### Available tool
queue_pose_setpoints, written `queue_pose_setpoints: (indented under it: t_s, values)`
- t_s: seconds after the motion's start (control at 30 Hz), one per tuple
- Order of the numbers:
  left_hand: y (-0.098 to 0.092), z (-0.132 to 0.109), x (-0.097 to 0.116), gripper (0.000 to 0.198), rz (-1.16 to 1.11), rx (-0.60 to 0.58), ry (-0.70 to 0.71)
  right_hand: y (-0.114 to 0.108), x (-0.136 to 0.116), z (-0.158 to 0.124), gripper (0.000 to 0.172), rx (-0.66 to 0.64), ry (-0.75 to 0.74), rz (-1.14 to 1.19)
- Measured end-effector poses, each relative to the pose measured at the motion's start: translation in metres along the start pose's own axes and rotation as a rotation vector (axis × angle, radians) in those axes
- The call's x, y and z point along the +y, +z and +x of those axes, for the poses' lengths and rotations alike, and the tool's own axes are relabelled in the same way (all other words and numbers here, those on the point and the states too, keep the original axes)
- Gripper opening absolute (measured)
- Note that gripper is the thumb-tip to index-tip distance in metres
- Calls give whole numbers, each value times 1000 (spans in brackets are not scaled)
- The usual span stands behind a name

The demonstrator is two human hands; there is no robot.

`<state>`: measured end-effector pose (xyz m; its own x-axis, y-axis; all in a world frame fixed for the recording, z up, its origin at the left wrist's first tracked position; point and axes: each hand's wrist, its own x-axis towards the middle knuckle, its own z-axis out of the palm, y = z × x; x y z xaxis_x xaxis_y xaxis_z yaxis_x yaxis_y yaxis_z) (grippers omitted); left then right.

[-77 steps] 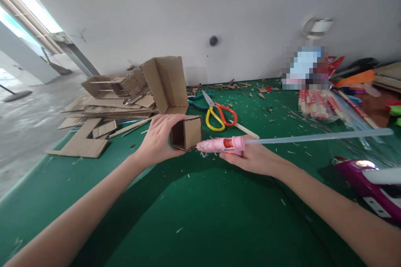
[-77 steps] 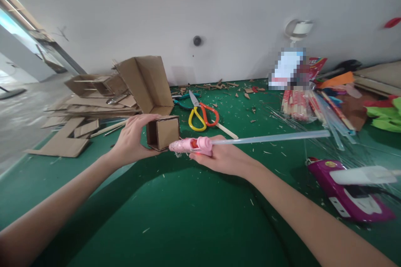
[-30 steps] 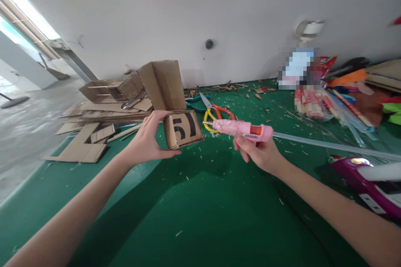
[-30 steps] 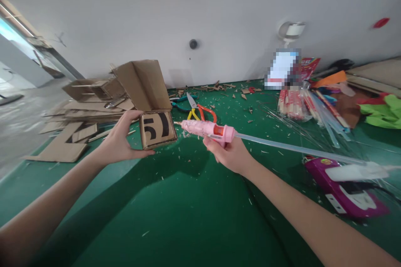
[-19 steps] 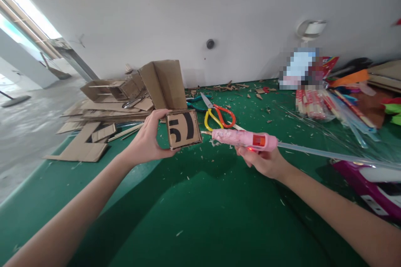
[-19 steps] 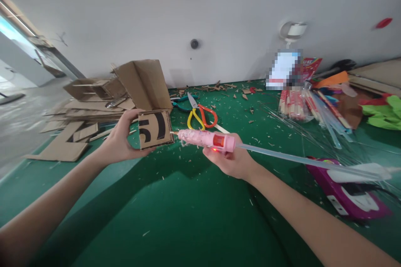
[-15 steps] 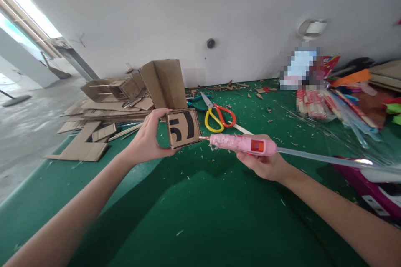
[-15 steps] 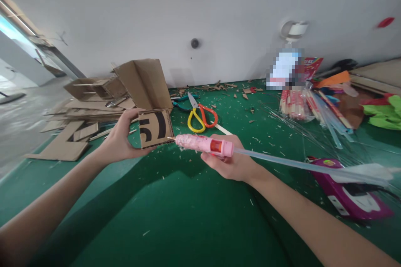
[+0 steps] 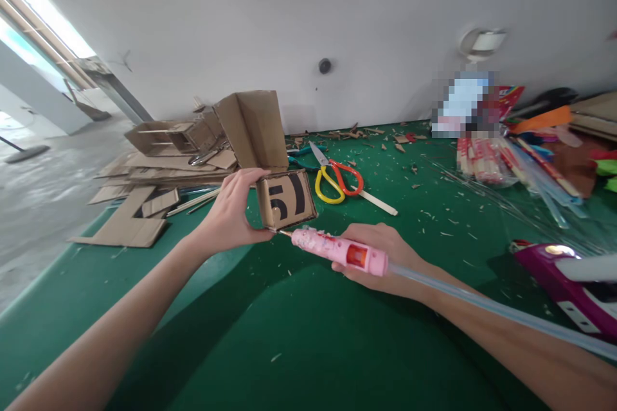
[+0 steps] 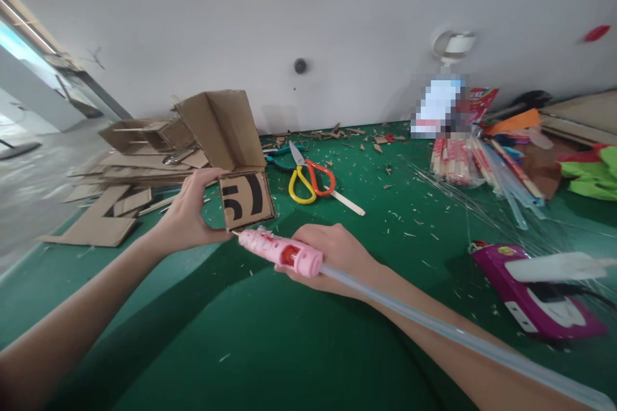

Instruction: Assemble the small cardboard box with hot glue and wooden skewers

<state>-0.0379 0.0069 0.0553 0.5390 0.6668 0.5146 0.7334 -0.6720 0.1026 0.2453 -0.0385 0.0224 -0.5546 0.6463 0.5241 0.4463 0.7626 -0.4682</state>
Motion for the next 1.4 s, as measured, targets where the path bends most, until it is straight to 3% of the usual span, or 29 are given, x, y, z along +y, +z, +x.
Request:
queue_pose_setpoints:
  t_s: [0.93, 1.4]
  values:
    - [9, -3, -3, 82, 85, -46, -69, -6, 6, 3, 37, -187, 250, 34]
    - [8, -4, -4, 81, 98, -58, -77, -6, 17, -1, 36, -128, 207, -7]
